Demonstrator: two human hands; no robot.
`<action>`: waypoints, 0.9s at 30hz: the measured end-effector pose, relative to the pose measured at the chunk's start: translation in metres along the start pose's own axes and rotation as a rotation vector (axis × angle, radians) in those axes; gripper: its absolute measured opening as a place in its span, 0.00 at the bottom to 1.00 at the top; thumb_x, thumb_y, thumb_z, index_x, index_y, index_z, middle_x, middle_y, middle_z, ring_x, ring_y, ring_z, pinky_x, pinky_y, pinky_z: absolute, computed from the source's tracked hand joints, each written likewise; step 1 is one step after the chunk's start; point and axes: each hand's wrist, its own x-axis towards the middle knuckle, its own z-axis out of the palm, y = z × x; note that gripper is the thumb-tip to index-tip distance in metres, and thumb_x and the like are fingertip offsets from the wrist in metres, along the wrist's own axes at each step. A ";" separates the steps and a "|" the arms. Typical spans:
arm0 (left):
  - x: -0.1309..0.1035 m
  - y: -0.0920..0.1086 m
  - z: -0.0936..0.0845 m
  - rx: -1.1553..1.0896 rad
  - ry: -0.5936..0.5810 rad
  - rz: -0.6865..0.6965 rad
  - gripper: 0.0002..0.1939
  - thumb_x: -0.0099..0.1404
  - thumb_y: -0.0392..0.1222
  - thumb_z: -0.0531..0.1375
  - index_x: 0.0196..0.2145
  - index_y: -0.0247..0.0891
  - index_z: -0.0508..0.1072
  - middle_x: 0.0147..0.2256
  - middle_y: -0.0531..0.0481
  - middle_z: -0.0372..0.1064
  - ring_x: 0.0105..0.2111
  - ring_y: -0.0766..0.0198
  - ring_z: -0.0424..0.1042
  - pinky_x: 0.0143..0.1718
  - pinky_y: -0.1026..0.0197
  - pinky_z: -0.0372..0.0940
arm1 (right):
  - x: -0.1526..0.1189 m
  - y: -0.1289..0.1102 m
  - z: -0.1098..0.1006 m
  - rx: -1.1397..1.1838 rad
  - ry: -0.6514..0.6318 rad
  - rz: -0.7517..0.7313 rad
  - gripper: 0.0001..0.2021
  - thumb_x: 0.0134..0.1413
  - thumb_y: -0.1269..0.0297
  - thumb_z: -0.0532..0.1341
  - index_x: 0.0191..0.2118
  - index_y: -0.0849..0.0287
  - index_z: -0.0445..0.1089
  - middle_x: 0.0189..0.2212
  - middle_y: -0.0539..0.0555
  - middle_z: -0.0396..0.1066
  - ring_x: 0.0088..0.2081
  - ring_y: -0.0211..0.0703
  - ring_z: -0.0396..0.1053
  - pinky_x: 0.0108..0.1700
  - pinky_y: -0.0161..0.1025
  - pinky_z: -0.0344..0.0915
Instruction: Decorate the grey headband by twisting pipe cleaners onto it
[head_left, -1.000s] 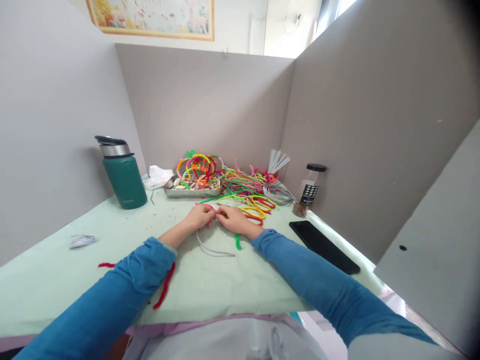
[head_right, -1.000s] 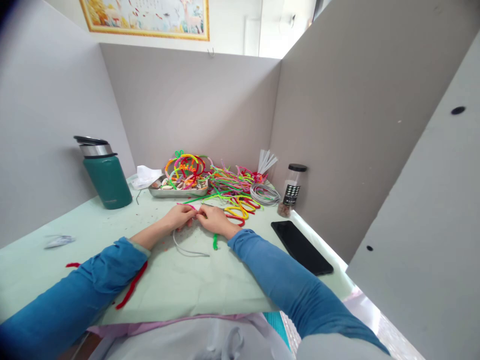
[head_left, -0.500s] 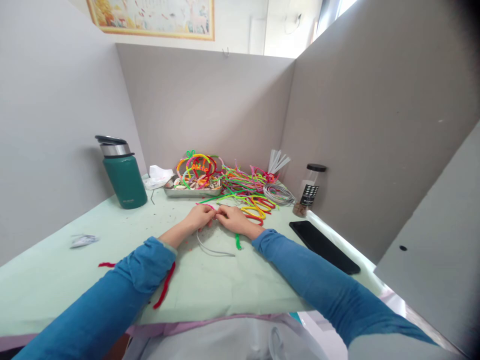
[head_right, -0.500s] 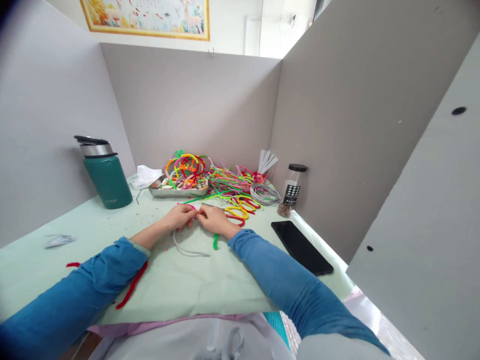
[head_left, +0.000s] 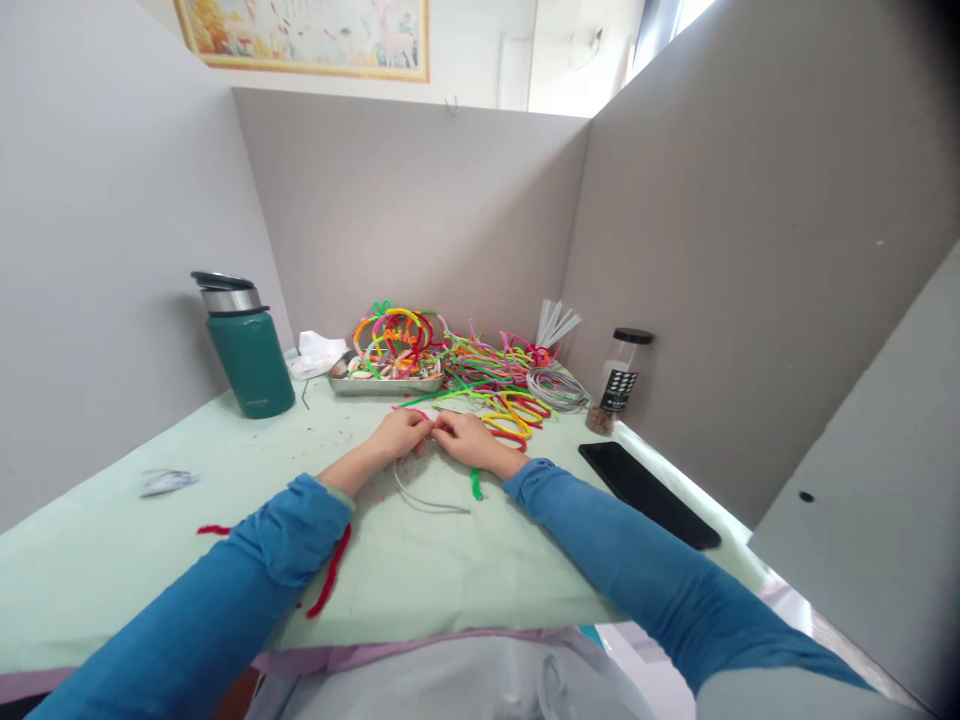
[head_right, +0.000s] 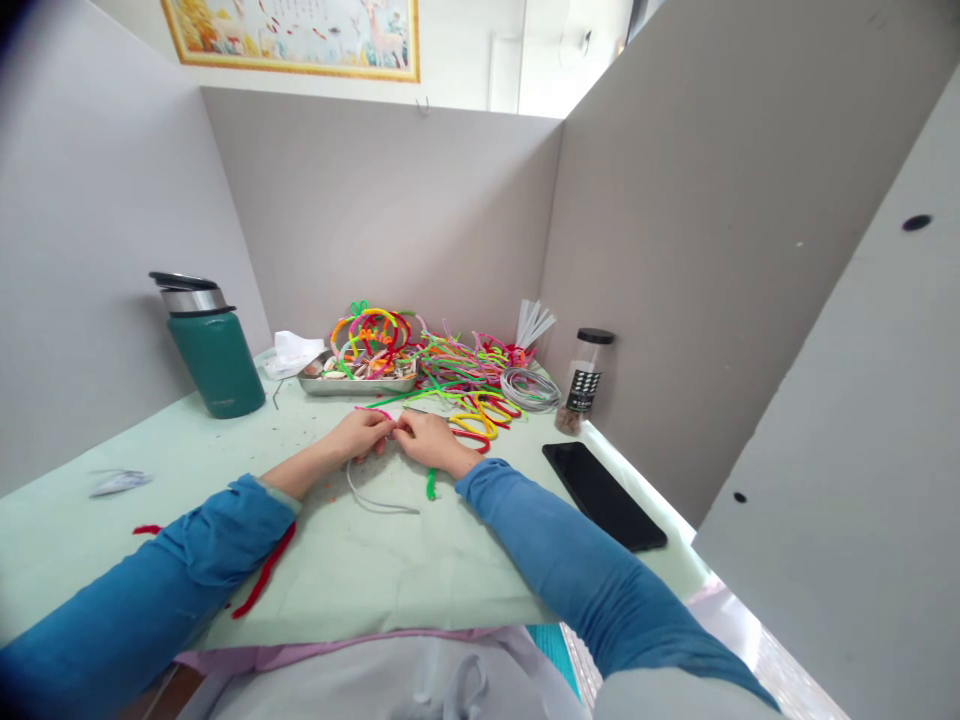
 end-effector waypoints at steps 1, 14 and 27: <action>0.000 0.000 0.000 0.002 0.000 0.000 0.15 0.61 0.49 0.49 0.27 0.35 0.66 0.19 0.54 0.66 0.10 0.73 0.56 0.11 0.69 0.50 | 0.000 0.000 0.000 0.002 0.000 -0.001 0.06 0.56 0.65 0.53 0.34 0.59 0.67 0.27 0.50 0.69 0.28 0.35 0.62 0.31 0.32 0.51; -0.002 0.003 0.000 -0.003 0.015 -0.021 0.16 0.61 0.50 0.50 0.28 0.35 0.68 0.18 0.54 0.66 0.10 0.73 0.55 0.12 0.69 0.49 | 0.000 -0.003 -0.002 -0.002 0.001 0.002 0.06 0.55 0.66 0.54 0.33 0.60 0.67 0.27 0.50 0.69 0.28 0.35 0.62 0.30 0.32 0.51; -0.001 0.001 0.000 -0.001 -0.014 0.012 0.16 0.61 0.50 0.49 0.26 0.36 0.66 0.19 0.54 0.67 0.10 0.73 0.56 0.12 0.69 0.50 | 0.000 -0.003 -0.002 -0.004 -0.005 0.003 0.06 0.55 0.66 0.54 0.33 0.59 0.66 0.28 0.50 0.69 0.29 0.36 0.62 0.31 0.32 0.52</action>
